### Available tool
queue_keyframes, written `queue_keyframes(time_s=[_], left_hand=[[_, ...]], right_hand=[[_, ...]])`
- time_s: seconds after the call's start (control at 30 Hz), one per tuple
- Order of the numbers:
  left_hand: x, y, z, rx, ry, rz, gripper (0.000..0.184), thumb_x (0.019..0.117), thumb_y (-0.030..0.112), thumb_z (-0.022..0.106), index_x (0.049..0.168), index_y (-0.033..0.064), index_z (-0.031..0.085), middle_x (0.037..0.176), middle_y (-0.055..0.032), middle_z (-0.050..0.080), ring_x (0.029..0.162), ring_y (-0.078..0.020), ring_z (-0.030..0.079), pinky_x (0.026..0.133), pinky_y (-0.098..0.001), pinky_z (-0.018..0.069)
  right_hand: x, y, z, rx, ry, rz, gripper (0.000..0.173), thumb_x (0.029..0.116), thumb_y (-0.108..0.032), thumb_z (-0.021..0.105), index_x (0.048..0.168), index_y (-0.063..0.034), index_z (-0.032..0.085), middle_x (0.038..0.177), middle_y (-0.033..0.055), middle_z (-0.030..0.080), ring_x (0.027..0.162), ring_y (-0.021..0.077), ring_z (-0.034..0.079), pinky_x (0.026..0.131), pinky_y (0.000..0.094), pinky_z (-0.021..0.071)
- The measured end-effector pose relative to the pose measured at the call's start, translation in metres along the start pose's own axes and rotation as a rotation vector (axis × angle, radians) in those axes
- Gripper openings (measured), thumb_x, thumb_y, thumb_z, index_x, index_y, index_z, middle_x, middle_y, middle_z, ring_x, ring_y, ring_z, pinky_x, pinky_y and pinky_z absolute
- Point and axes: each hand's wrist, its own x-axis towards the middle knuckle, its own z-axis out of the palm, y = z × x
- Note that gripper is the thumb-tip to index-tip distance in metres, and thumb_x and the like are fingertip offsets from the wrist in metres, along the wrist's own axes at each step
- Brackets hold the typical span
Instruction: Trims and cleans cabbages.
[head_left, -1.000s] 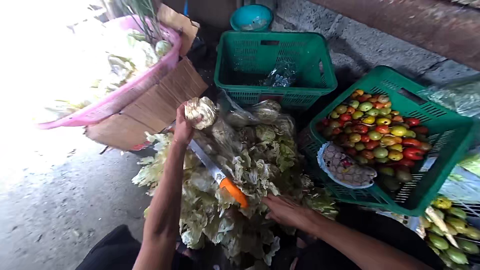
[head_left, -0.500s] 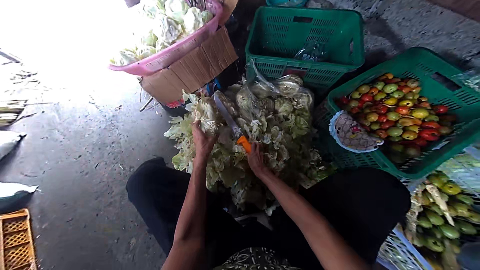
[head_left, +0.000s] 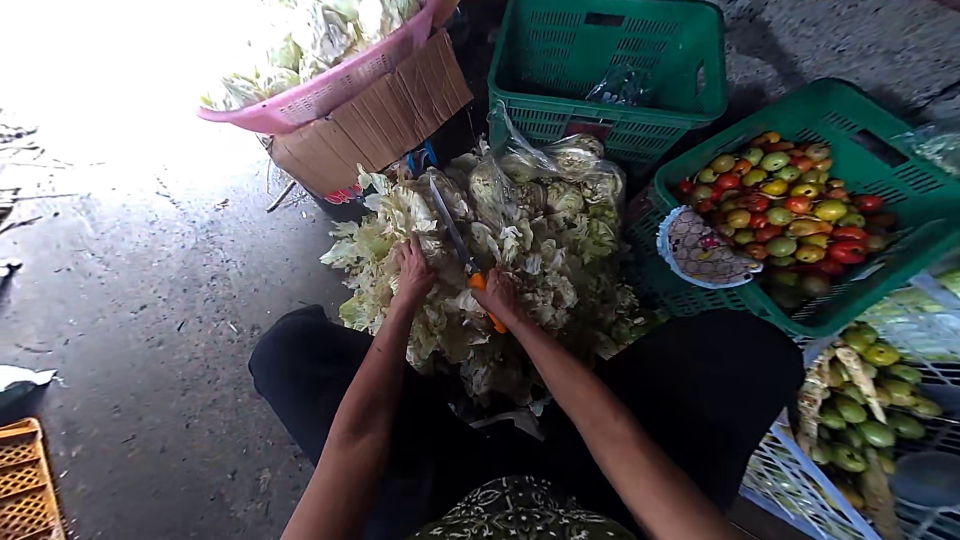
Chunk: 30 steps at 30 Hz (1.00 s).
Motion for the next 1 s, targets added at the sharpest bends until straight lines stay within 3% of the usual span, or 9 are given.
queue_keyframes(time_s=[0.13, 0.23, 0.33, 0.43, 0.53, 0.63, 1.0], left_hand=[[-0.006, 0.002, 0.005, 0.018, 0.015, 0.015, 0.1, 0.0847, 0.017, 0.082, 0.159, -0.0023, 0.018, 0.158, -0.0358, 0.026, 0.137, -0.0588, 0.037, 0.106, -0.066, 0.0418], [-0.008, 0.003, 0.008, 0.019, 0.035, 0.008, 0.097, 0.0857, 0.016, 0.081, 0.159, -0.0008, 0.019, 0.158, -0.0353, 0.027, 0.137, -0.0588, 0.038, 0.105, -0.0663, 0.0421], [-0.009, 0.004, 0.009, 0.028, 0.034, 0.001, 0.094, 0.0865, 0.014, 0.079, 0.159, 0.0003, 0.02, 0.159, -0.0344, 0.026, 0.138, -0.0577, 0.037, 0.105, -0.0654, 0.0424], [-0.009, 0.003, 0.011, 0.05, 0.041, 0.02, 0.094, 0.0868, 0.012, 0.078, 0.159, 0.0005, 0.02, 0.159, -0.0347, 0.026, 0.138, -0.0572, 0.038, 0.105, -0.0644, 0.0428], [-0.009, 0.006, 0.011, 0.074, 0.038, 0.008, 0.094, 0.0864, 0.008, 0.075, 0.16, -0.0003, 0.018, 0.159, -0.0346, 0.025, 0.139, -0.0566, 0.037, 0.107, -0.0629, 0.0421], [-0.011, 0.021, 0.005, 0.071, 0.023, -0.045, 0.088, 0.0897, 0.005, 0.072, 0.159, -0.0047, 0.019, 0.159, -0.0358, 0.025, 0.141, -0.0558, 0.035, 0.109, -0.0619, 0.0394], [0.003, 0.015, 0.025, 0.116, 0.043, -0.094, 0.091, 0.0847, 0.006, 0.075, 0.157, -0.0059, 0.022, 0.157, -0.0357, 0.03, 0.142, -0.054, 0.036, 0.113, -0.0587, 0.0375]], right_hand=[[-0.04, -0.008, -0.007, 0.18, 0.01, -0.069, 0.063, 0.0993, -0.028, 0.062, 0.148, 0.0024, 0.036, 0.12, 0.0264, 0.066, 0.112, 0.0389, 0.066, 0.099, 0.0537, 0.0515], [-0.067, -0.012, -0.008, 0.046, 0.088, -0.148, 0.05, 0.1074, -0.03, 0.048, 0.146, 0.0018, 0.046, 0.116, 0.0257, 0.069, 0.108, 0.0402, 0.069, 0.097, 0.0536, 0.0523], [-0.079, -0.009, 0.0, -0.126, 0.106, -0.22, 0.044, 0.1088, -0.03, 0.043, 0.14, 0.0, 0.053, 0.116, 0.0254, 0.069, 0.098, 0.0406, 0.072, 0.088, 0.0532, 0.0557], [-0.084, -0.013, 0.004, -0.253, -0.005, -0.173, 0.043, 0.1103, -0.024, 0.037, 0.148, -0.0039, 0.046, 0.13, 0.0264, 0.062, 0.101, 0.0417, 0.07, 0.088, 0.0532, 0.0555], [-0.09, -0.028, 0.002, -0.319, -0.064, -0.103, 0.046, 0.108, -0.01, 0.036, 0.154, -0.005, 0.039, 0.135, 0.0293, 0.057, 0.105, 0.0428, 0.068, 0.089, 0.0513, 0.0553], [-0.091, -0.038, 0.001, -0.349, -0.091, -0.06, 0.049, 0.105, 0.0, 0.037, 0.154, -0.0049, 0.039, 0.136, 0.0305, 0.055, 0.106, 0.0429, 0.068, 0.089, 0.05, 0.0553], [-0.067, -0.036, -0.011, -0.315, -0.223, 0.007, 0.05, 0.1058, -0.005, 0.043, 0.155, -0.0095, 0.036, 0.136, 0.029, 0.055, 0.114, 0.0445, 0.064, 0.092, 0.0558, 0.0524]])
